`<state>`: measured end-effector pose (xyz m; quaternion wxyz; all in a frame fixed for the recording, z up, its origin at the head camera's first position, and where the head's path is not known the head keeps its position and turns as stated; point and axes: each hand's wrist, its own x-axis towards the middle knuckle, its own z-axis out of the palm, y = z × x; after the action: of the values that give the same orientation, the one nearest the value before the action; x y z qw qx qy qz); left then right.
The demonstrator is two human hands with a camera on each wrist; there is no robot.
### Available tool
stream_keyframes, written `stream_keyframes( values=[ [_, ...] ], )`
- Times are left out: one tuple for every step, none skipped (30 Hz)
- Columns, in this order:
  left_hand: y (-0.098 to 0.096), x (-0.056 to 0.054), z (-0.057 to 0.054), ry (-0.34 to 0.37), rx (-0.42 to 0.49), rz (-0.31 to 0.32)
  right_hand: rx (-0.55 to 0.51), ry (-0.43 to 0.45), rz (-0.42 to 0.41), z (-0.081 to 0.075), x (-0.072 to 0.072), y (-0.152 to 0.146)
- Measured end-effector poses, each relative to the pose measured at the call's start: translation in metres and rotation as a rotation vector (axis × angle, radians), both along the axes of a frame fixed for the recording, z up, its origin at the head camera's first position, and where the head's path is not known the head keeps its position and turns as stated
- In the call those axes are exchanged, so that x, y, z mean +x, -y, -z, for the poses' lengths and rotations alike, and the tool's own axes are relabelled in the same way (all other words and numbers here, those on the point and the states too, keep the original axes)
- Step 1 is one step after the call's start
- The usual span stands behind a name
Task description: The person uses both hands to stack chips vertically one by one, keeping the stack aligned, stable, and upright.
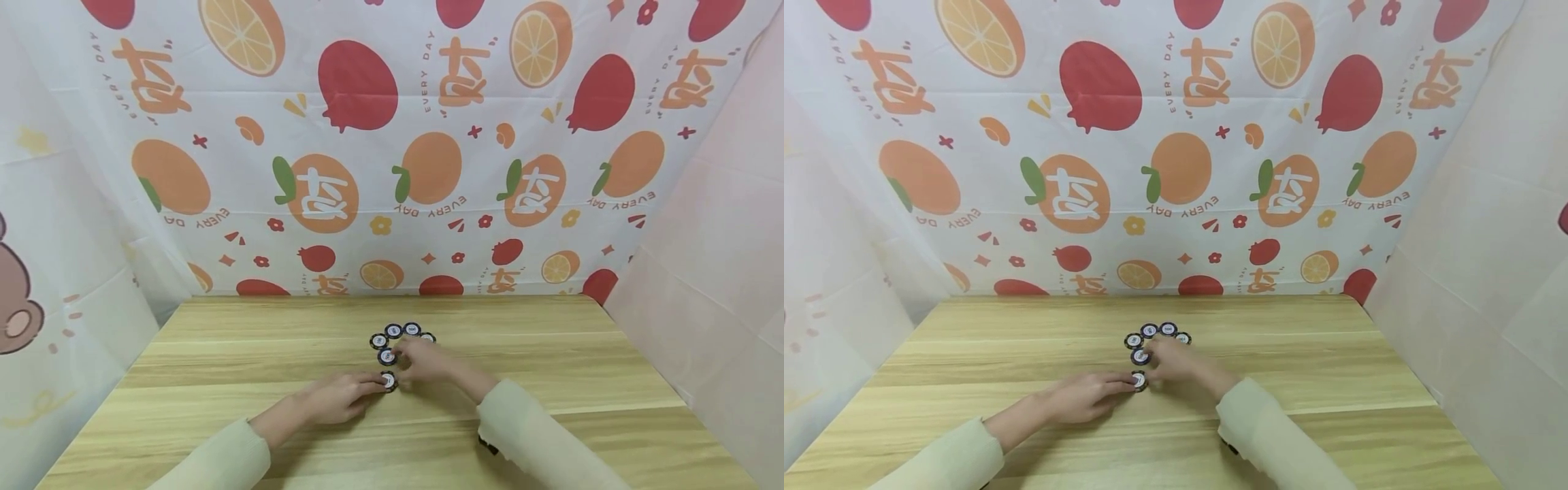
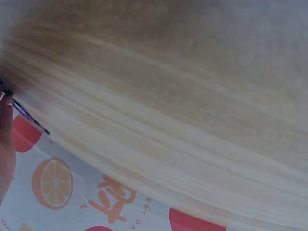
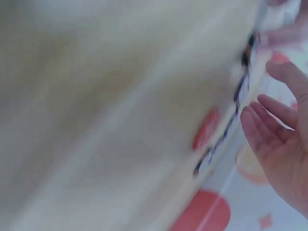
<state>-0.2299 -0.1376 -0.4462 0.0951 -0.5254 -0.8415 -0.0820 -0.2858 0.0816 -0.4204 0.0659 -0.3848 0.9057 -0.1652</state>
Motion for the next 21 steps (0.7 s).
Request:
stream_keyframes(
  values=[
    [0.000, 0.000, 0.000, 0.004, -0.001, -0.004, 0.001, -0.013, 0.028, -0.003, -0.005, -0.004],
    [0.000, 0.000, 0.000, 0.008, -0.001, -0.008, 0.003, -0.038, 0.051, -0.006, -0.010, -0.009],
    [0.000, 0.000, 0.000, 0.008, -0.001, -0.012, 0.003, -0.047, 0.085, -0.008, -0.014, -0.013],
    [0.000, 0.000, 0.000, 0.004, 0.001, -0.015, 0.004, -0.053, 0.117, -0.010, -0.019, -0.017],
    [0.000, 0.000, 0.000, -0.001, 0.002, -0.021, 0.010, -0.055, 0.146, -0.012, -0.023, -0.021],
    [0.001, 0.000, 0.001, -0.009, 0.004, -0.023, 0.020, -0.063, 0.172, -0.013, -0.027, -0.024],
    [0.001, 0.000, 0.001, -0.018, 0.007, -0.023, 0.029, -0.063, 0.194, -0.013, -0.030, -0.026],
    [0.002, 0.000, 0.001, -0.025, 0.010, -0.024, 0.037, -0.062, 0.212, -0.012, -0.034, -0.029],
    [0.002, 0.000, 0.001, -0.031, 0.012, -0.025, 0.038, -0.052, 0.229, -0.011, -0.036, -0.031],
    [0.003, -0.001, 0.002, -0.034, 0.015, -0.026, 0.044, -0.048, 0.243, -0.010, -0.039, -0.033],
    [0.003, -0.001, 0.002, -0.034, 0.016, -0.028, 0.053, -0.055, 0.242, -0.008, -0.042, -0.034],
    [0.003, -0.001, 0.002, -0.032, 0.016, -0.029, 0.053, -0.047, 0.257, -0.006, -0.044, -0.036],
    [0.003, -0.001, 0.002, -0.029, 0.014, -0.031, 0.049, -0.038, 0.267, -0.004, -0.046, -0.037],
    [0.003, -0.001, 0.002, -0.023, 0.011, -0.036, 0.048, -0.027, 0.276, -0.002, -0.047, -0.039],
    [0.003, 0.000, 0.002, -0.016, 0.008, -0.039, 0.050, -0.017, 0.287, 0.000, -0.047, -0.040],
    [0.002, 0.000, 0.002, -0.009, 0.006, -0.041, 0.058, -0.014, 0.297, 0.001, -0.048, -0.041],
    [0.001, 0.000, 0.001, 0.000, 0.002, -0.044, 0.063, -0.013, 0.302, 0.003, -0.049, -0.042],
    [0.001, 0.000, 0.001, 0.009, -0.001, -0.046, 0.061, -0.006, 0.317, 0.004, -0.048, -0.042],
    [0.000, 0.000, 0.001, 0.013, -0.002, -0.045, 0.066, -0.014, 0.317, 0.006, -0.048, -0.043],
    [0.000, -0.001, 0.001, 0.020, -0.004, -0.047, 0.071, -0.025, 0.316, 0.008, -0.049, -0.043],
    [0.000, 0.000, 0.001, 0.025, -0.004, -0.048, 0.078, -0.038, 0.316, 0.009, -0.049, -0.043]
  ],
)
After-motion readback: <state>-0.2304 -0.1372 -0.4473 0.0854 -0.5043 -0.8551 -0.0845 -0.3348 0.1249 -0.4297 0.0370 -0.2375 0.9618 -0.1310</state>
